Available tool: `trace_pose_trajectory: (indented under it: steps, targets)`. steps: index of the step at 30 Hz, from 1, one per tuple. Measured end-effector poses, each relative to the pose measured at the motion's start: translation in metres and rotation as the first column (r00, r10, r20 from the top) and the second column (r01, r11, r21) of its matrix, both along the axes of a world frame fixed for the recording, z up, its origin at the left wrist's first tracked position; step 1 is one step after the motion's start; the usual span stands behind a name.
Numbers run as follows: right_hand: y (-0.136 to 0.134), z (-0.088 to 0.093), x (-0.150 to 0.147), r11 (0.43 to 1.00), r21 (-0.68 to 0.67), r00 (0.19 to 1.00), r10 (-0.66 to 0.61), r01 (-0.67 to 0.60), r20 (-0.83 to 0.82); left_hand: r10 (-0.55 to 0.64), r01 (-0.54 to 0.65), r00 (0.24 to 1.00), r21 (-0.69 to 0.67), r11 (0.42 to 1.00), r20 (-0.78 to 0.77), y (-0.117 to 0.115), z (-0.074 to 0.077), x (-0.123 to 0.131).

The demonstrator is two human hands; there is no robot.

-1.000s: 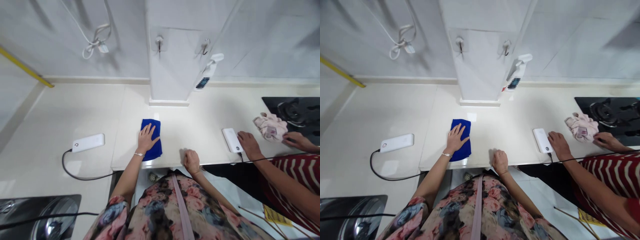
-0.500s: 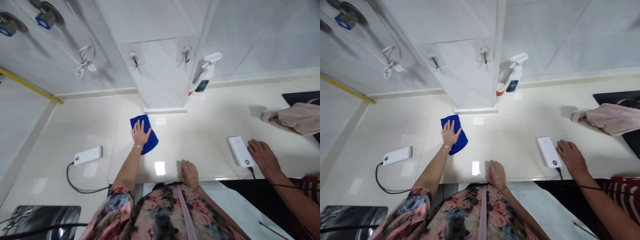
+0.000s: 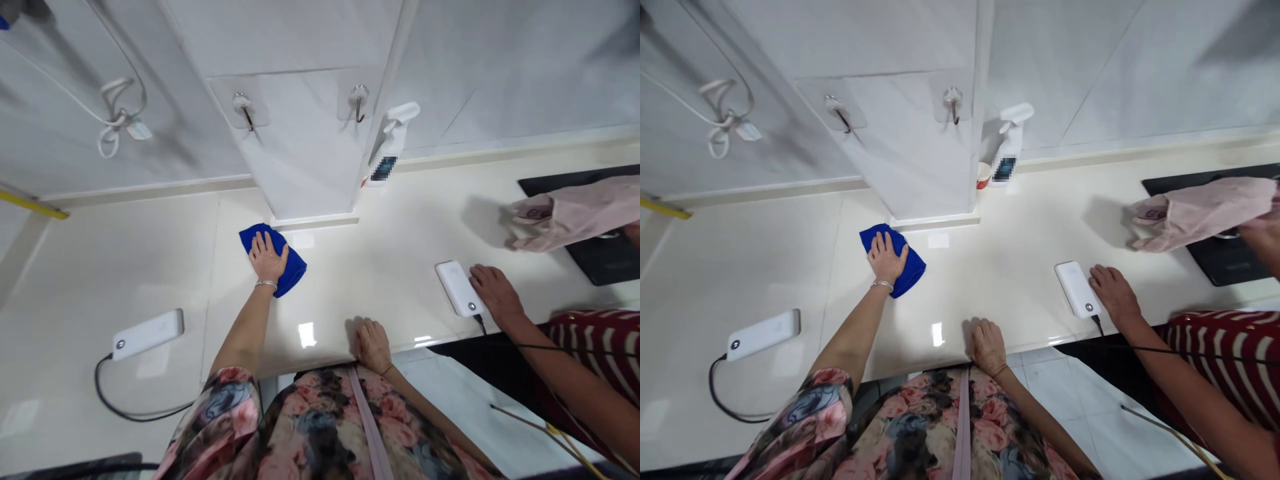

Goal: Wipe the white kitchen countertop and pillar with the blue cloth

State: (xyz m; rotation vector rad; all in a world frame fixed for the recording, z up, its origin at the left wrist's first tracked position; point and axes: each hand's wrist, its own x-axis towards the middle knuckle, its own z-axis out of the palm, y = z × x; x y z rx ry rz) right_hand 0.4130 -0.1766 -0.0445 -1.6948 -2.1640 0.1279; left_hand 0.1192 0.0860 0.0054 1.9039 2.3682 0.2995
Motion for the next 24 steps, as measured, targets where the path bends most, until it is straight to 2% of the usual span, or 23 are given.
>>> trace_pose_trajectory:
  steps: [3, 6, 9, 15, 17, 20, 22, 23, 24]
  targets:
    - [0.001, 0.009, -0.005, 0.999, 0.038, 1.000, -0.017, 0.016, 0.025, -0.075, 0.075, 0.997, 0.005, 0.997, 0.000, -0.015, -0.001, 0.007]
    - [0.002, 0.013, -0.010, 0.996, 0.088, 0.998, -0.032, 0.028, 0.049, -0.207, 0.206, 0.978, 0.031, 0.978, 0.028, -0.030, -0.004, 0.025]
    - [0.003, 0.012, -0.011, 0.991, 0.128, 0.997, -0.039, 0.031, 0.061, -0.325, 0.322, 0.943, 0.051, 0.945, 0.073, -0.037, -0.006, 0.051]
    - [0.007, 0.012, -0.014, 0.981, 0.190, 0.999, -0.035, 0.028, 0.036, -0.473, 0.472, 0.868, 0.039, 0.880, 0.150, -0.054, -0.006, 0.114]
    - [0.007, 0.013, -0.014, 0.982, 0.189, 1.000, -0.024, 0.024, -0.005, -0.512, 0.517, 0.842, 0.017, 0.856, 0.171, -0.061, -0.004, 0.127]
    - [0.006, 0.014, -0.011, 0.979, 0.201, 0.993, -0.012, 0.035, -0.117, -0.589, 0.606, 0.776, -0.011, 0.795, 0.228, -0.064, 0.001, 0.125]
    - [0.011, 0.017, -0.007, 0.975, 0.216, 0.984, -0.019, 0.058, -0.180, -0.627, 0.651, 0.726, 0.011, 0.759, 0.284, -0.059, 0.007, 0.104]
    - [0.018, 0.020, -0.007, 0.972, 0.223, 0.979, -0.028, 0.074, -0.203, -0.623, 0.646, 0.720, 0.033, 0.762, 0.306, -0.056, 0.009, 0.089]
    - [0.028, 0.024, -0.007, 0.969, 0.229, 0.974, -0.036, 0.088, -0.222, -0.586, 0.601, 0.748, 0.059, 0.797, 0.313, -0.053, 0.012, 0.070]
